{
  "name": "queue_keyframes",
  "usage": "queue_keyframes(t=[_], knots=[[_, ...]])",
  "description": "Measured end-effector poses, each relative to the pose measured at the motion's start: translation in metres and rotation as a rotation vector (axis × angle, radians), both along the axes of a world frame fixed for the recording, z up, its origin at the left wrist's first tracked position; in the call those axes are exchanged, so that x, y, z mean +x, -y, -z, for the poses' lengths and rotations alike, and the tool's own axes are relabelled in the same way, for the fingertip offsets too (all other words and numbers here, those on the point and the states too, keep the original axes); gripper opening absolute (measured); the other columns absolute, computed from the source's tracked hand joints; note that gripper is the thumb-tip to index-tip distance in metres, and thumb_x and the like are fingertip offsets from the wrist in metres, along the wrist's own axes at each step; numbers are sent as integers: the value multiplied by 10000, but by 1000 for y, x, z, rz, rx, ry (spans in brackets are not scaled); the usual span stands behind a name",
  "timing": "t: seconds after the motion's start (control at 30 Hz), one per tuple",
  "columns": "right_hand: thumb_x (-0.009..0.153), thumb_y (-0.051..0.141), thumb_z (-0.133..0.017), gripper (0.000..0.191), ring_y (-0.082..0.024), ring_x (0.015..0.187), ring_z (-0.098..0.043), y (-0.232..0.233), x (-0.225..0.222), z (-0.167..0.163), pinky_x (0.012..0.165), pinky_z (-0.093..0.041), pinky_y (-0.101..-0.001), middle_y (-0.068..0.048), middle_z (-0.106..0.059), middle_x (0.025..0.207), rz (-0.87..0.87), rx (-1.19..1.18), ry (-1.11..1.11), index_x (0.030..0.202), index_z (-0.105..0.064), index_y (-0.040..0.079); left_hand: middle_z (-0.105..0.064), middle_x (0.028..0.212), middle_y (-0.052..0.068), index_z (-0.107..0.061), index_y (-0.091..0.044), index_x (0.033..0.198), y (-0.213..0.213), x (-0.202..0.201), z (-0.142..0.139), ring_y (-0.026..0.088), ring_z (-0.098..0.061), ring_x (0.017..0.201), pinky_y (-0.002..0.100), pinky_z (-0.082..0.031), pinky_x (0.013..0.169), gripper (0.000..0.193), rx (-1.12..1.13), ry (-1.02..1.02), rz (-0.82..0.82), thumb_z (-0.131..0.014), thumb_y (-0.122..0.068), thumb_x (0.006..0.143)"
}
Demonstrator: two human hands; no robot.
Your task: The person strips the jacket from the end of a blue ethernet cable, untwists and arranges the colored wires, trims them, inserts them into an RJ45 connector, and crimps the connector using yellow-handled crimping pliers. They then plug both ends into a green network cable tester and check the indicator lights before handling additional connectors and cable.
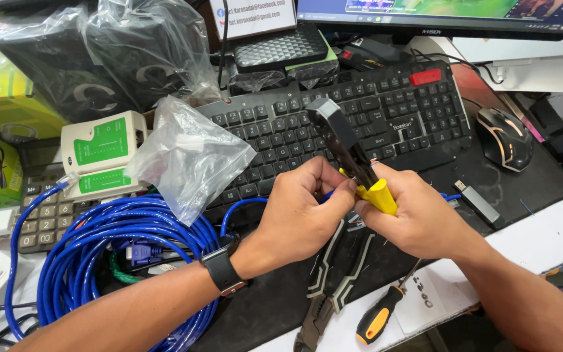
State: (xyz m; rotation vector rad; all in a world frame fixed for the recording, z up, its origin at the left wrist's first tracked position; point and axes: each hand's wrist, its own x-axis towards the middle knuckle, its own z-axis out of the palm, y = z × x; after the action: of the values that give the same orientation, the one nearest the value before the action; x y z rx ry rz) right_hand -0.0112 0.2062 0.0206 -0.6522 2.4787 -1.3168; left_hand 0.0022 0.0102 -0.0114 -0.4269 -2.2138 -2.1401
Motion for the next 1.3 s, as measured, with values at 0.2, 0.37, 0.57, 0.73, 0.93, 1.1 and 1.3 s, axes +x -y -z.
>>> queue_keyframes(t=[0.2, 0.37, 0.57, 0.73, 0.93, 1.1, 1.3], knots=[[835, 88, -679, 242, -115, 621, -603, 2, 1, 1, 583, -503, -308, -36, -679, 708, 29, 38, -18, 1072, -637, 63, -727, 761, 43, -677, 23, 903, 1, -1, 3, 31, -611, 667, 234, -493, 553, 200, -1, 53, 16, -693, -177, 900], [855, 82, -655, 199, -132, 581, -582, 5, 2, 1, 561, -497, -315, -50, -652, 659, 36, 41, -52, 1048, -626, 43, -711, 794, 16, -673, 18, 924, 0, -2, 10, 22, -604, 706, 216, -484, 596, 181, 104, 76, 46, -670, -163, 929], [881, 112, -654, 138, -119, 545, -621, 4, 3, -1, 520, -503, -308, -44, -678, 632, 64, 30, -40, 995, -629, 38, -708, 819, 19, -669, 26, 943, 2, -1, 9, 30, -619, 730, 219, -505, 636, 157, 146, 72, 88, -670, -129, 918], [892, 141, -666, 140, -117, 540, -635, 5, 0, -2, 507, -502, -302, -45, -692, 635, 90, 48, -45, 976, -621, 38, -729, 818, 33, -668, 26, 943, 3, -2, 0, 33, -643, 726, 220, -521, 628, 174, 70, 48, 82, -691, -140, 900], [870, 155, -695, 195, -154, 561, -653, 6, 1, -4, 540, -512, -330, -66, -710, 675, 113, 107, -73, 1019, -632, 46, -735, 841, 52, -677, 39, 955, 3, -2, 2, 45, -640, 746, 221, -519, 646, 165, 82, 55, 109, -656, -117, 907], [874, 148, -696, 224, -207, 570, -637, 7, 2, -6, 579, -511, -353, -90, -717, 700, 92, 107, -114, 1065, -640, 46, -727, 860, 58, -655, 50, 975, 6, -4, 7, 51, -638, 776, 220, -525, 688, 153, 169, 77, 171, -590, -83, 935], [888, 147, -688, 213, -197, 581, -648, 6, 2, -6, 576, -514, -348, -97, -717, 708, 81, 82, -129, 1059, -626, 36, -740, 890, 43, -657, 37, 983, 4, -3, 5, 43, -651, 799, 218, -519, 684, 139, 195, 92, 177, -615, -88, 937]])
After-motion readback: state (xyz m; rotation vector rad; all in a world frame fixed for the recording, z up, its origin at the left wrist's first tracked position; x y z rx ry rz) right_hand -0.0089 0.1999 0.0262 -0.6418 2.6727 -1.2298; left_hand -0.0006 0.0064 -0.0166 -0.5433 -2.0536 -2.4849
